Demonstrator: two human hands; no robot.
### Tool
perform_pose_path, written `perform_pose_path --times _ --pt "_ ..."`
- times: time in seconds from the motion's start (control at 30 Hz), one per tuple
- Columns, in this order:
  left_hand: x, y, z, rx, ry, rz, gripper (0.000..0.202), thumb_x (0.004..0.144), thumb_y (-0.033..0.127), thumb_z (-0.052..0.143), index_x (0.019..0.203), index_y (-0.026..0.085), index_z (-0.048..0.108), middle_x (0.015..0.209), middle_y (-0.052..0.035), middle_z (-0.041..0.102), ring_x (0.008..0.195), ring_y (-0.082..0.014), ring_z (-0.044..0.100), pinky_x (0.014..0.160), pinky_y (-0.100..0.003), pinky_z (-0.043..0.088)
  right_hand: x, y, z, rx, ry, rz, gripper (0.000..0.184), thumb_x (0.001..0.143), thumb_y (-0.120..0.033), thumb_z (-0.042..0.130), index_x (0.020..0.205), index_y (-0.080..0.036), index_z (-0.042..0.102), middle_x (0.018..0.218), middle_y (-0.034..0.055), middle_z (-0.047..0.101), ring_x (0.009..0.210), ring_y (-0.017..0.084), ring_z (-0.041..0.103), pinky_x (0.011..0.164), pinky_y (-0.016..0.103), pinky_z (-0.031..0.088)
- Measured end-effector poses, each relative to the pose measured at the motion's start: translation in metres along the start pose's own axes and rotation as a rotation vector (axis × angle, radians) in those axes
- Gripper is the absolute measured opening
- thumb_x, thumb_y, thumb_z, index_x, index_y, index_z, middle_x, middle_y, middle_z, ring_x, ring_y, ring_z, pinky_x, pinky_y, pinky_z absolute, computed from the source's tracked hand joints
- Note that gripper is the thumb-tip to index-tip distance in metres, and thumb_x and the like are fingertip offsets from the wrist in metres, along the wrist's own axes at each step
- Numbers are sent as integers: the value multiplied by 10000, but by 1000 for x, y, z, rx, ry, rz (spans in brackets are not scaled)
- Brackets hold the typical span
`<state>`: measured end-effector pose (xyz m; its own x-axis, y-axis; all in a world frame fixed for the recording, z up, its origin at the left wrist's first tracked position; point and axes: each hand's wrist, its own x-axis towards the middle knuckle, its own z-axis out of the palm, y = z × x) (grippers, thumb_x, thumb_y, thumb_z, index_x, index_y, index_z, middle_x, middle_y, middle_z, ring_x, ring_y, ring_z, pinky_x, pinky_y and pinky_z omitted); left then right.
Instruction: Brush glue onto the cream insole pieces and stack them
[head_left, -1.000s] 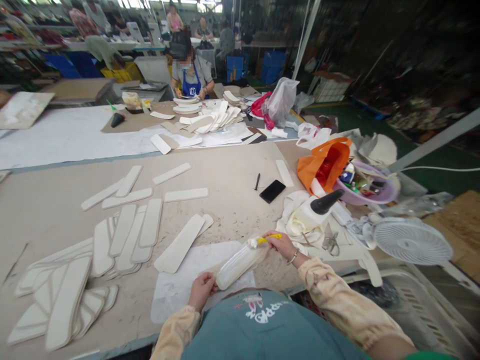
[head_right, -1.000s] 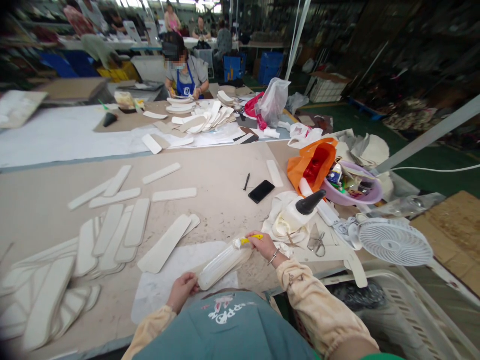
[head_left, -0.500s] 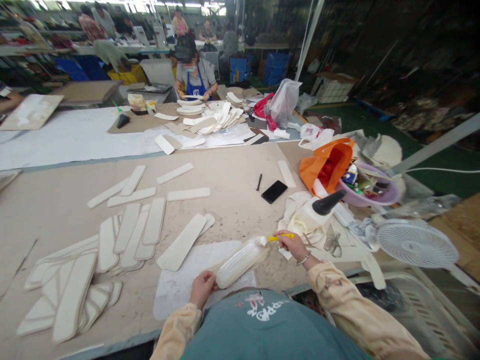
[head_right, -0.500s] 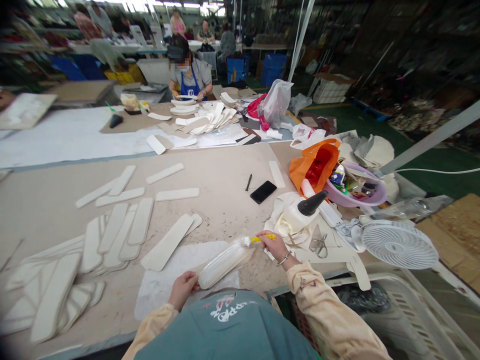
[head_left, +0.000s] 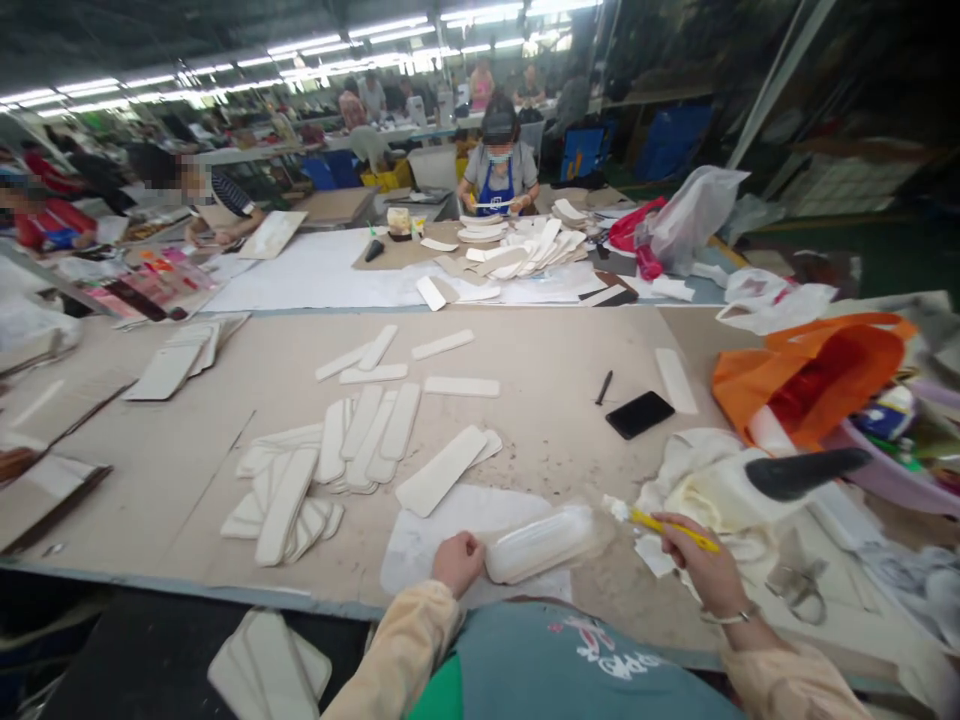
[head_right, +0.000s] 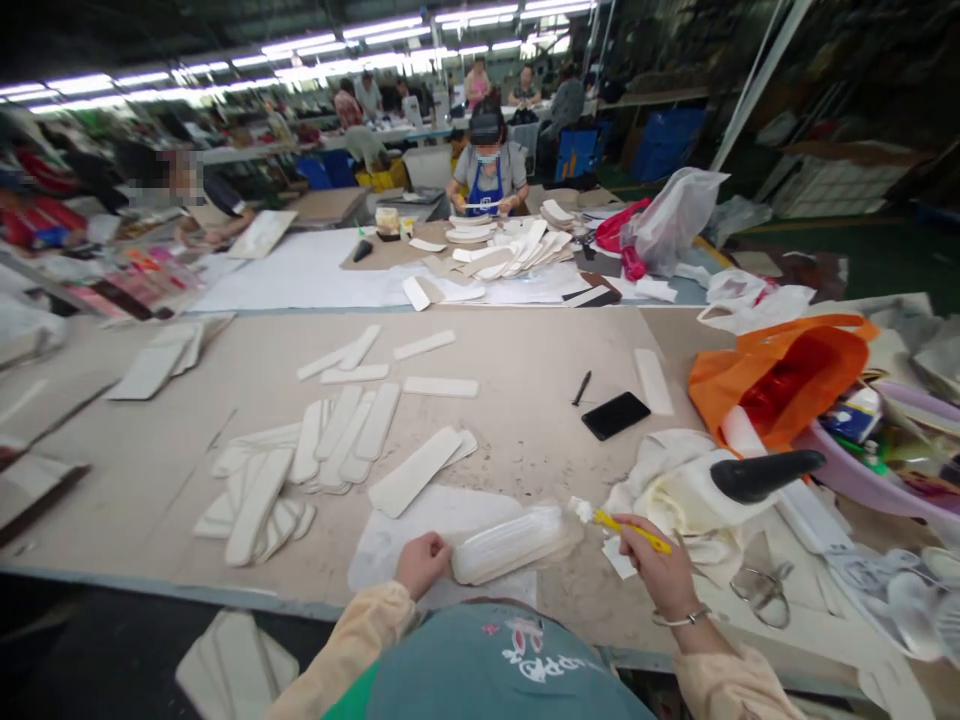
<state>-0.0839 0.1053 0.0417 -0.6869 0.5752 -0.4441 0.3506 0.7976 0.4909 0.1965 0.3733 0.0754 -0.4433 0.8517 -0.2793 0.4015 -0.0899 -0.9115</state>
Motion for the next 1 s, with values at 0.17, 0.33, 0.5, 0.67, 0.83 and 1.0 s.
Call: perform_pose_path --times 0.17,0.33,0.5,0.67,0.83,1.0 --pt "19 -4 -42 185 154 80 332 833 351 498 1110 179 559 1154 -126 585 1151 -247 489 954 -364 348 -15 -12 9 15 108 -48 383 730 -508 559 946 -205 650 565 -19 546 455 128 455 427 258 378" --pt "57 -12 -72 318 146 75 323 783 266 600 1091 175 575 1146 -140 584 1135 -261 503 956 -393 360 -18 -10 21 -20 216 -81 453 731 -544 575 1008 -191 638 641 17 633 524 159 551 537 294 485" --pt "74 -17 -88 417 67 90 293 844 366 554 1021 135 593 1066 -98 612 1002 -212 571 893 -418 436 -17 7 26 -28 197 -76 500 736 -551 588 1088 -196 605 825 61 693 665 198 641 640 322 546" --pt "77 -21 -100 464 -7 158 298 870 397 514 1009 146 593 1023 -61 626 936 -177 592 864 -411 462 -25 5 32 -31 172 -84 486 761 -540 570 1083 -178 605 832 70 704 689 194 659 678 323 554" --pt "76 -19 -116 466 38 150 224 893 198 394 841 146 606 934 -103 644 893 -200 609 814 -355 442 -26 -2 36 -1 189 -122 461 780 -536 558 1066 -178 611 860 70 709 681 179 655 682 338 556" --pt "53 1 -130 348 182 217 337 919 224 235 1048 158 539 1103 -157 579 1010 -255 563 848 -386 407 -26 1 34 118 238 -192 423 817 -518 539 1072 -184 588 964 93 685 720 186 664 668 359 564"
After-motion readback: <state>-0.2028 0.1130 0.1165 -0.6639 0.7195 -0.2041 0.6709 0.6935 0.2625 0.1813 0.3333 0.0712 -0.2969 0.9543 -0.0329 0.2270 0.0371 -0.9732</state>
